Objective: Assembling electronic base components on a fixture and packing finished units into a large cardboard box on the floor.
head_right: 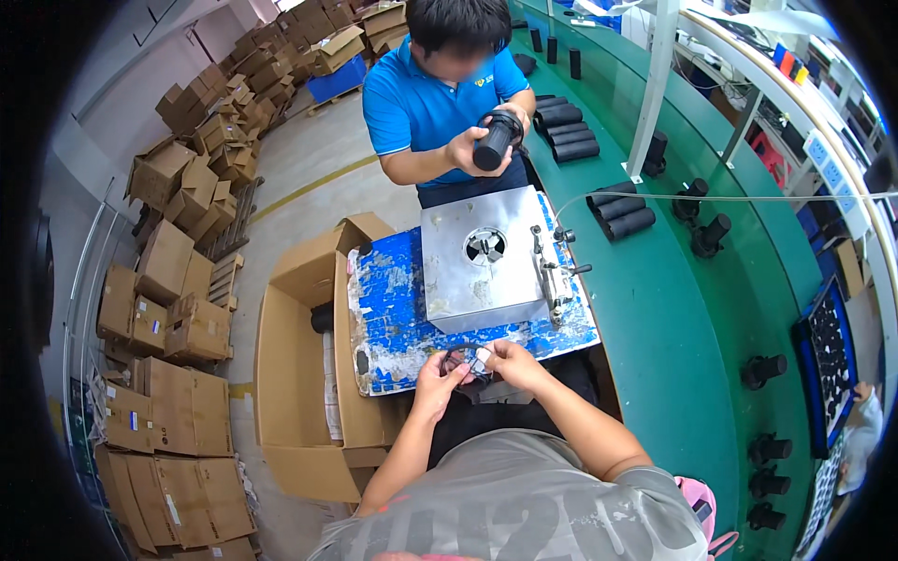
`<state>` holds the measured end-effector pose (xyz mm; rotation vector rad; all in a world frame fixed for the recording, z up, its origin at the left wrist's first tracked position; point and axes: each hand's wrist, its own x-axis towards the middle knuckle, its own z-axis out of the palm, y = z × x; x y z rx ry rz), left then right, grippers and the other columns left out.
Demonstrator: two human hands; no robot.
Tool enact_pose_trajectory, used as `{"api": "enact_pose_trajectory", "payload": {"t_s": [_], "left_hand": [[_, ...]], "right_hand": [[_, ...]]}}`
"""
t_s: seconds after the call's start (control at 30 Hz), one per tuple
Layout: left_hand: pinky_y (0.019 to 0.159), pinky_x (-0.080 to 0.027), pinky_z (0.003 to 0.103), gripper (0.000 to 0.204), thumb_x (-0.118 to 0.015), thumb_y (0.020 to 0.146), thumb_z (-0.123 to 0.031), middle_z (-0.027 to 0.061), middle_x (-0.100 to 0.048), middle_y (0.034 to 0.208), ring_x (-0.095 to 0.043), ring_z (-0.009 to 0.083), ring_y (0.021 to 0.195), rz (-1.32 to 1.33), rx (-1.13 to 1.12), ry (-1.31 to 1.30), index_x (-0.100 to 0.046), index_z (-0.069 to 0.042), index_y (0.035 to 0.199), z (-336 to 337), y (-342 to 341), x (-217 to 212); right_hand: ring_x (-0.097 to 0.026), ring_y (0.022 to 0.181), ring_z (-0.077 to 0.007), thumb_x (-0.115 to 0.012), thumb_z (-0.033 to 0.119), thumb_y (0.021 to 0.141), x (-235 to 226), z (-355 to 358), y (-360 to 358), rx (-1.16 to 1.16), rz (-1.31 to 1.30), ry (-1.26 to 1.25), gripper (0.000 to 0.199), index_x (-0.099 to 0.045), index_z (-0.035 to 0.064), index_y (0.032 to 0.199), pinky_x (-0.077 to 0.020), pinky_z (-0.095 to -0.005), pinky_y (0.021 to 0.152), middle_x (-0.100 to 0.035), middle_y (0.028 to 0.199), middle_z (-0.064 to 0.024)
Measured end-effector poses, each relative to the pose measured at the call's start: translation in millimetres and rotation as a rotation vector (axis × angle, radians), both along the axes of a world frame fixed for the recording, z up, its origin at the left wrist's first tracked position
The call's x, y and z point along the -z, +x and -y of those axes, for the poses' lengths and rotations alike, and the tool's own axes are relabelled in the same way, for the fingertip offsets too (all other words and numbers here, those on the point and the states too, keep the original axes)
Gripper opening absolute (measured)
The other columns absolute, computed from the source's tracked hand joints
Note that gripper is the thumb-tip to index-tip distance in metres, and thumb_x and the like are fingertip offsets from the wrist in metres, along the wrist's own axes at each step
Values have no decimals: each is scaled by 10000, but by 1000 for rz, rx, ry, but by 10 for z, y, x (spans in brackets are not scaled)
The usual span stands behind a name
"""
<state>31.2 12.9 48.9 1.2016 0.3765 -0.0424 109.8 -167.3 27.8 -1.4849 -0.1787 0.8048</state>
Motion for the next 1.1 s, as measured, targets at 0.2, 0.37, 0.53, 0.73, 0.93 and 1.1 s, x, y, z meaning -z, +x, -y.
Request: {"api": "enact_pose_trajectory", "payload": {"t_s": [0.2,0.37,0.53,0.73,0.93,1.1], "left_hand": [[802,-591,319,401,-635,916,14,85,-560,1011,-614,154,910,171,133,131,-424,20,1258,-34,401,-283],[915,-481,295,416,-624,936,-48,72,-522,1085,-553,130,1010,362,129,268,-401,6,1283,-177,814,-449],[873,-452,284,415,-590,943,-29,62,-497,1100,-498,101,972,471,109,208,-329,-35,1265,-135,1253,-521],[832,-458,261,476,-584,962,-29,57,-531,1024,-516,98,914,464,80,280,-238,-107,1280,-65,1802,-315],[781,-470,291,453,-640,928,-82,56,-587,930,-548,113,865,284,2,639,-343,-118,1269,-194,2519,102],[965,-337,548,418,-709,855,-227,21,-692,931,-587,291,1059,20,20,1073,-514,-239,1224,-20,2595,21]], "right_hand": [[-475,669,-54,-568,396,997,-587,-13,360,57,-59,79,312,-603,99,1085,-378,-225,543,-574,848,33],[-498,635,-54,-730,274,907,-1149,-132,767,6,94,-4,267,-610,52,997,-388,-214,538,-561,770,36],[-488,673,-82,-817,169,731,-1122,-209,1210,74,223,-35,301,-585,38,872,-429,-256,583,-543,764,4],[-672,753,-294,-797,292,678,-1068,-230,1700,104,721,-488,511,-551,-40,979,-532,-387,703,-667,825,-187],[-685,863,-422,-736,299,763,-771,-503,2175,93,916,-802,554,-417,-15,1090,-540,-468,763,-677,844,-255],[-661,859,-477,-698,231,786,-496,-551,2221,182,899,-996,475,-436,36,1131,-536,-521,774,-597,1075,-297]]}}
